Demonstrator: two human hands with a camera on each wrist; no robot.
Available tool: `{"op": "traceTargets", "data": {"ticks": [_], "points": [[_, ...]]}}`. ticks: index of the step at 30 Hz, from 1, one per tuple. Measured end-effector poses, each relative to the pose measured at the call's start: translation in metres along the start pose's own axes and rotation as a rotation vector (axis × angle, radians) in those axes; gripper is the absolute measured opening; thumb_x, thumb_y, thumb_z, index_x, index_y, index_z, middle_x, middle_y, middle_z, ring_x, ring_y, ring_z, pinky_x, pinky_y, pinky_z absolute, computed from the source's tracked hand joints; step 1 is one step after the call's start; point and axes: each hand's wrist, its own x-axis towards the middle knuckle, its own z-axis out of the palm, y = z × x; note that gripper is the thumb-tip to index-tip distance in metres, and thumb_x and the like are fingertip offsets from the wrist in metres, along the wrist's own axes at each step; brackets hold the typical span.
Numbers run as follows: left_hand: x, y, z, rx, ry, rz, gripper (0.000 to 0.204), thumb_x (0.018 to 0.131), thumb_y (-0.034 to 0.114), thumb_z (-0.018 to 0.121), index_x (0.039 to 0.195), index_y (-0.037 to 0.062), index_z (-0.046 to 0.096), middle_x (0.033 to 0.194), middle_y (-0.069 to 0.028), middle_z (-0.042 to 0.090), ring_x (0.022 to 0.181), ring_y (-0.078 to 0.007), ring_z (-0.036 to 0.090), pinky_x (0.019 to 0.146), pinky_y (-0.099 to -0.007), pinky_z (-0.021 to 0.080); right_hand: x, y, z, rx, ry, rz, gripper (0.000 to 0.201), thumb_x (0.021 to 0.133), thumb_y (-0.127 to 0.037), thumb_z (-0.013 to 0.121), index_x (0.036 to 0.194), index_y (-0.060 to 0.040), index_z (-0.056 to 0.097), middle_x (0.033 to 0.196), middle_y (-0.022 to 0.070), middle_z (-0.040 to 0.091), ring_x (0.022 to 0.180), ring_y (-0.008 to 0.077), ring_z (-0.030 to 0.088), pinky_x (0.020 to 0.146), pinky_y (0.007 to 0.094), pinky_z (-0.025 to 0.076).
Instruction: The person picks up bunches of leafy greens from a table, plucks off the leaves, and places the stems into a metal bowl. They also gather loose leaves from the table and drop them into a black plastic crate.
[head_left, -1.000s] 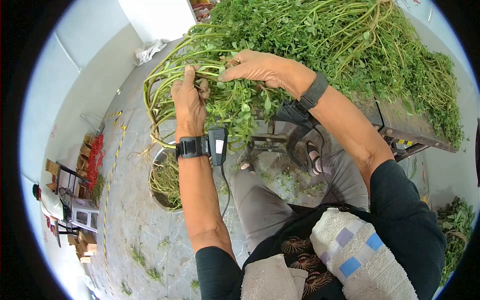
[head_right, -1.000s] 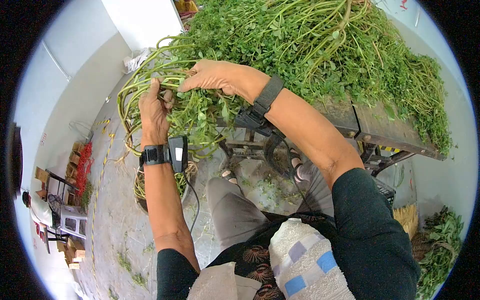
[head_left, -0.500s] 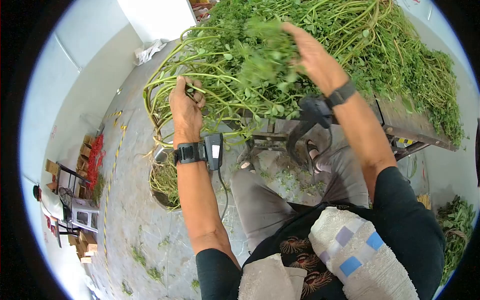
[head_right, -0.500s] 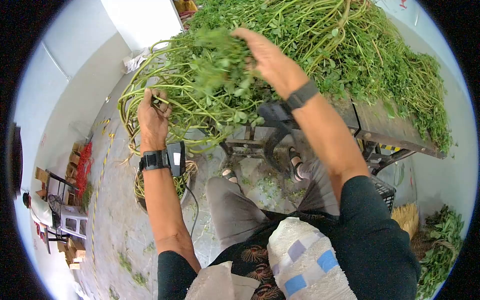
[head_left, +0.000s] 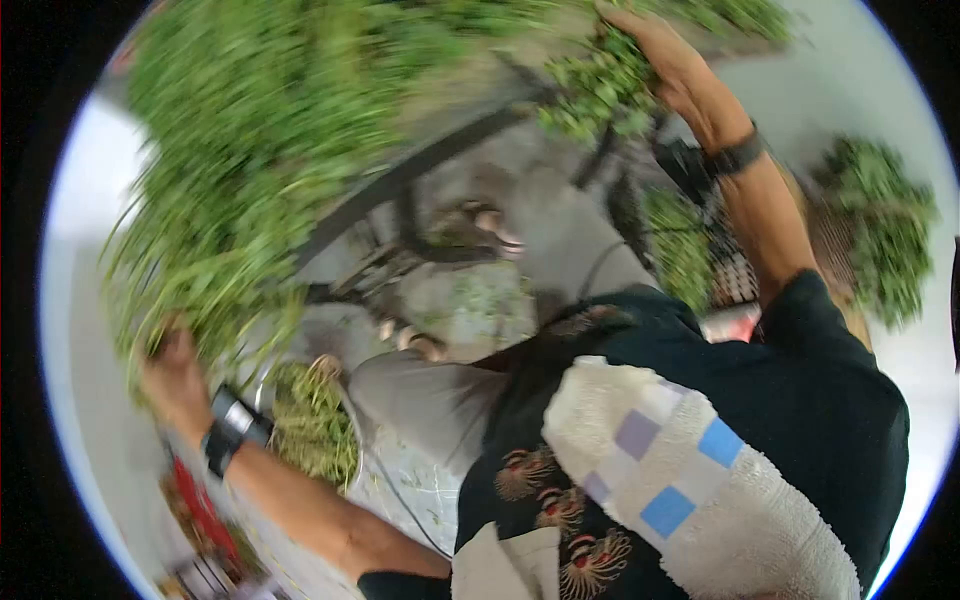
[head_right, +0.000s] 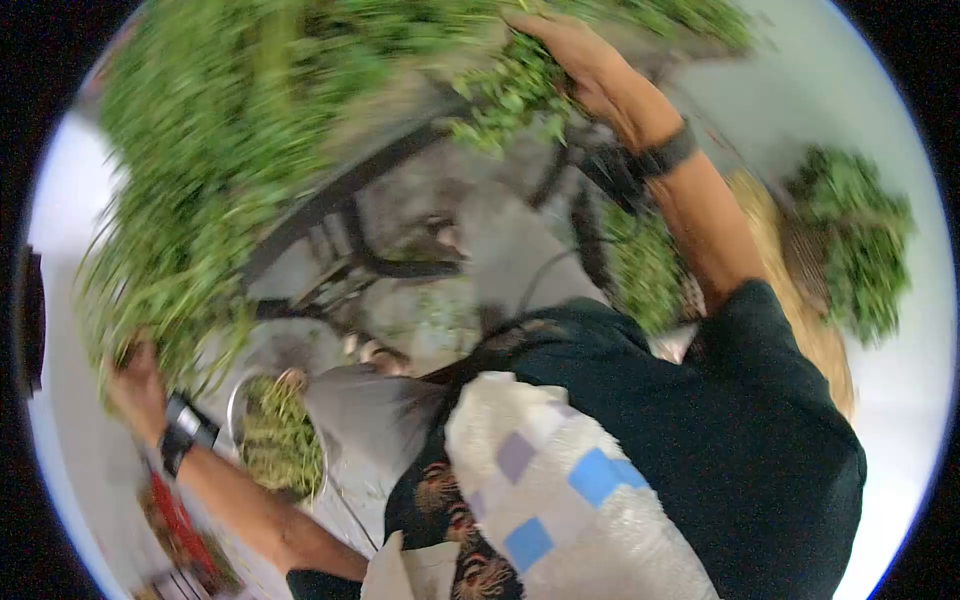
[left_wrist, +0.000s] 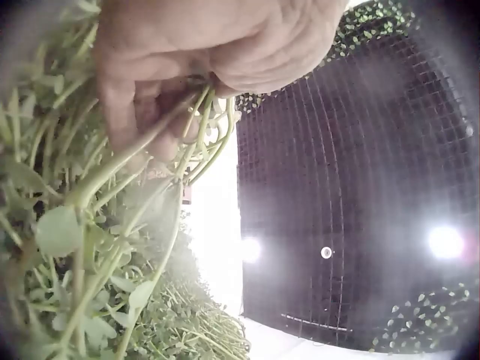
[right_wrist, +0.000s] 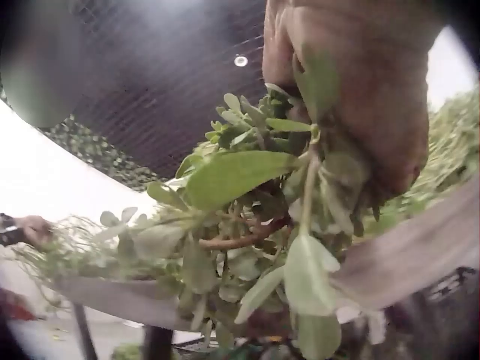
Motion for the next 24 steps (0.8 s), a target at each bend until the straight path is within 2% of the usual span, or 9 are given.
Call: {"op": "traceTargets", "data": {"ticks": [2,3,5,7,9,11,12,18,24], "points": [[-0.006,0.002,0.024,-0.042,0.095,-0.009,0.034,0.09,0.018,0.046,0.113,-0.0075,0.048,0.116,-0.0207,0.051,0.108,-0.0323,0.048,0.102,-0.0428,0.036,-0.021,0.041,-0.053,-0.696,0.015,-0.229,0.057,0.075,0.017,0.04,0.128,-0.005,0.043,0.117,0.0244,0.05,0.102,0.0377,0.048,0.084,0.0419,0.04],[-0.009,0.0,0.031,-0.099,0.173,-0.001,0.032,0.091,0.018,0.047,0.11,-0.0074,0.047,0.118,-0.0203,0.049,0.111,-0.0336,0.044,0.103,-0.0427,0.033,-0.029,0.053,-0.066,-0.266,0.119,0.054,0.018,0.083,-0.008,0.045,0.101,-0.0039,0.046,0.089,0.0135,0.043,0.077,0.0246,0.04,0.067,0.0375,0.035],[0.034,-0.007,-0.034,-0.156,0.072,-0.047,0.03,0.09,0.021,0.049,0.104,-0.0056,0.048,0.11,-0.0182,0.051,0.106,-0.0326,0.046,0.099,-0.0399,0.036,-0.051,0.078,-0.091,0.174,0.263,0.332,0.036,0.091,-0.033,0.05,0.073,-0.0028,0.049,0.061,0.0027,0.035,0.052,0.0116,0.032,0.05,0.0331,0.03],[0.038,0.001,-0.053,-0.238,-0.298,-0.248,0.029,0.09,0.023,0.049,0.102,-0.004,0.048,0.107,-0.0175,0.052,0.103,-0.031,0.047,0.096,-0.0386,0.038,-0.088,0.105,-0.116,0.052,0.315,0.409,0.063,0.088,-0.041,0.052,0.131,0.0031,0.038,0.136,0.0224,0.036,0.125,0.0352,0.036,0.101,0.0429,0.035],[0.046,0.007,-0.067,-0.309,-0.653,-0.463,0.029,0.091,0.025,0.049,0.1,-0.0025,0.049,0.104,-0.0168,0.052,0.1,-0.0294,0.048,0.093,-0.0372,0.039,-0.12,0.135,-0.134,0.028,0.258,0.497,0.072,0.087,-0.051,0.048,0.141,-0.0107,0.023,0.142,0.0203,0.026,0.13,0.0344,0.026,0.108,0.0453,0.025],[0.055,0.01,-0.078,-0.09,-0.424,-0.32,0.031,0.092,0.03,0.047,0.096,-0.0003,0.05,0.097,-0.0154,0.053,0.09,-0.0257,0.05,0.082,-0.0345,0.043,-0.152,0.227,-0.153,-0.401,0.371,0.568,0.051,0.077,-0.047,0.062,0.076,0.004,0.062,0.069,0.0114,0.062,0.064,0.0214,0.061,0.059,0.0372,0.048],[0.064,0.005,-0.084,-0.075,-0.367,-0.19,0.033,0.093,0.033,0.042,0.091,0.0011,0.051,0.093,-0.0142,0.053,0.081,-0.0228,0.05,0.069,-0.0301,0.047,-0.166,0.246,-0.155,-0.477,0.33,0.642,0.057,0.072,-0.051,0.063,0.072,0.0065,0.061,0.071,0.0166,0.061,0.069,0.0246,0.061,0.063,0.0415,0.046],[0.052,0.007,-0.064,-0.051,-0.29,-0.272,0.038,0.094,0.036,0.039,0.091,0.0001,0.05,0.09,-0.0121,0.053,0.083,-0.0223,0.052,0.053,-0.0235,0.045,-0.249,0.303,-0.112,-0.091,0.054,1.081,0.065,0.074,-0.047,0.068,0.12,-0.0033,0.051,0.069,0.0072,0.057,0.062,0.0214,0.058,0.044,0.0299,0.045],[0.01,0.01,-0.029,-0.121,-0.419,-0.335,0.035,0.094,0.031,0.043,0.1,-0.0021,0.052,0.099,-0.0129,0.056,0.095,-0.0255,0.054,0.061,-0.0265,0.047,-0.245,0.303,-0.113,0.108,0.173,0.997,0.045,0.079,-0.033,0.067,0.11,-0.0002,0.058,0.072,0.0041,0.057,0.059,0.0134,0.057,0.046,0.0257,0.046]]}}
